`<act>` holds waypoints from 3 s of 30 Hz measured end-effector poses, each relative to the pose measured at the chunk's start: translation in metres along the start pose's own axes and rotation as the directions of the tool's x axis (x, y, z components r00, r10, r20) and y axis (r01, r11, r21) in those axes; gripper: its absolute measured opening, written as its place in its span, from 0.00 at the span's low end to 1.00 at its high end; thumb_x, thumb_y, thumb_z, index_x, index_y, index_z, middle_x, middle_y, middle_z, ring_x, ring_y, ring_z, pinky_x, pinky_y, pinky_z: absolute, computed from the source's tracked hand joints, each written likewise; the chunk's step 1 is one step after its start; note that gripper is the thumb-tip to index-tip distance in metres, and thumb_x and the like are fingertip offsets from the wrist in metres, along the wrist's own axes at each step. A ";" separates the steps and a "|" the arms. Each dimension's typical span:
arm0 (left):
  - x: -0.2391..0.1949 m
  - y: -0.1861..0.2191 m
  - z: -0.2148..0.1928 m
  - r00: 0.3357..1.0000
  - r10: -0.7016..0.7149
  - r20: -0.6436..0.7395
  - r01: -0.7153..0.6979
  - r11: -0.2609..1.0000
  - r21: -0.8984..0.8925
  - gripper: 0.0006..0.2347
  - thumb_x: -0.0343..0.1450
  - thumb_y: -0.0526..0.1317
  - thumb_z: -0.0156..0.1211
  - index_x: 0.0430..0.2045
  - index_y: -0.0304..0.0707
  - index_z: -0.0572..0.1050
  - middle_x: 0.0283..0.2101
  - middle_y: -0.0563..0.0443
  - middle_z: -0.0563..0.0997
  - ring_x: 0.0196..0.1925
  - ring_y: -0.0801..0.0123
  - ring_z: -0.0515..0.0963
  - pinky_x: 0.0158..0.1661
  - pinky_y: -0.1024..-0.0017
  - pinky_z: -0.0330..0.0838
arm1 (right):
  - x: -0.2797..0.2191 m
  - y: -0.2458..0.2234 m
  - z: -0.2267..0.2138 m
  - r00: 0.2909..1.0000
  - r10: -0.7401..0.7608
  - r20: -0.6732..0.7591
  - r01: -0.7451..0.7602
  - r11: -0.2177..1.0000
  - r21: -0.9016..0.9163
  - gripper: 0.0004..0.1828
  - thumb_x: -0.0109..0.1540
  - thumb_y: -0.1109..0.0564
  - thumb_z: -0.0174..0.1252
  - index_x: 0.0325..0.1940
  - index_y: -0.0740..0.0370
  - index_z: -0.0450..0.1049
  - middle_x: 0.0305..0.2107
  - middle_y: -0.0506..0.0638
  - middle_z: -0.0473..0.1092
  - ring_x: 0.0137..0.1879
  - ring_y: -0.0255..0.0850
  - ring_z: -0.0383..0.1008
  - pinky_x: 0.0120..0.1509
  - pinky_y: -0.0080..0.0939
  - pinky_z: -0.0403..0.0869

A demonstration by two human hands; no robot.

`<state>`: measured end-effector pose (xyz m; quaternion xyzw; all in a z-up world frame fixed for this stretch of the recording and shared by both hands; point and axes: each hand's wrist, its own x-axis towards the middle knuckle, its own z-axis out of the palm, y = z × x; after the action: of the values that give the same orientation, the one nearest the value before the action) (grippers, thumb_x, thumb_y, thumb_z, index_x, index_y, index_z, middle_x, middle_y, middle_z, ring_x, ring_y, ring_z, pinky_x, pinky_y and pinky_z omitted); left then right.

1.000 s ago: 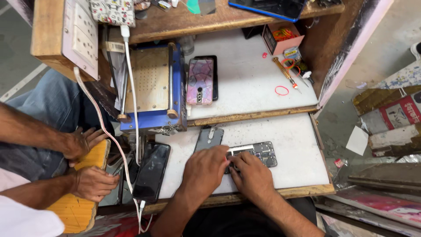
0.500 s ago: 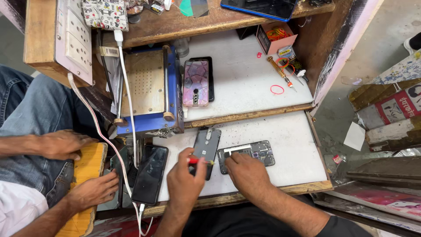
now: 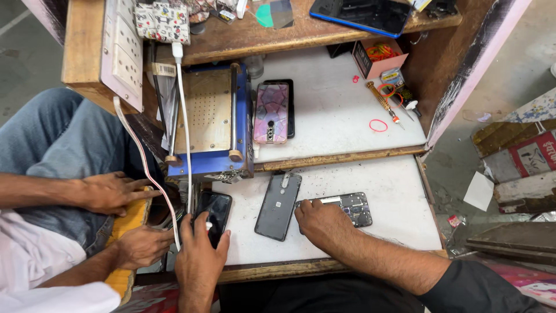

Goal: The person uses a red-handled screwdriver to remove screws from a disassembled smartphone on a workbench. They manipulate the phone's internal components and back cover while other phones and tools remain on the bench.

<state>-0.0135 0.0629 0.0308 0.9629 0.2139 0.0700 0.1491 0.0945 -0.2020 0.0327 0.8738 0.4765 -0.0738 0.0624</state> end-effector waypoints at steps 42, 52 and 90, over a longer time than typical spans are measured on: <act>-0.027 0.118 0.021 0.791 0.571 -0.219 -0.539 0.481 -0.692 0.11 0.75 0.32 0.59 0.48 0.35 0.66 0.39 0.43 0.82 0.40 0.55 0.84 0.42 0.61 0.77 | -0.016 0.031 0.001 0.982 0.124 -0.143 -0.019 0.815 0.580 0.12 0.60 0.52 0.60 0.47 0.55 0.77 0.41 0.54 0.77 0.49 0.54 0.76 0.53 0.53 0.75; -0.023 0.094 0.083 0.828 0.442 -0.346 -0.520 0.371 -0.769 0.18 0.77 0.32 0.58 0.61 0.39 0.64 0.43 0.46 0.84 0.42 0.68 0.86 0.40 0.72 0.84 | -0.079 0.109 -0.086 0.548 0.722 -0.421 -0.203 0.604 0.771 0.32 0.68 0.62 0.54 0.77 0.55 0.57 0.37 0.48 0.81 0.34 0.35 0.80 0.39 0.37 0.77; -0.013 0.099 0.095 0.750 0.484 -0.451 -0.654 0.440 -0.615 0.24 0.74 0.30 0.62 0.62 0.36 0.57 0.38 0.45 0.83 0.38 0.62 0.87 0.39 0.67 0.84 | -0.076 0.052 0.053 0.464 0.863 -0.200 -0.253 0.345 0.904 0.11 0.62 0.60 0.60 0.48 0.59 0.82 0.23 0.50 0.78 0.26 0.32 0.73 0.31 0.34 0.73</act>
<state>0.0329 -0.0525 -0.0288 0.8152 -0.1579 0.2970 0.4715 0.0941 -0.3017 -0.0029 0.8791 0.0132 0.0736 -0.4708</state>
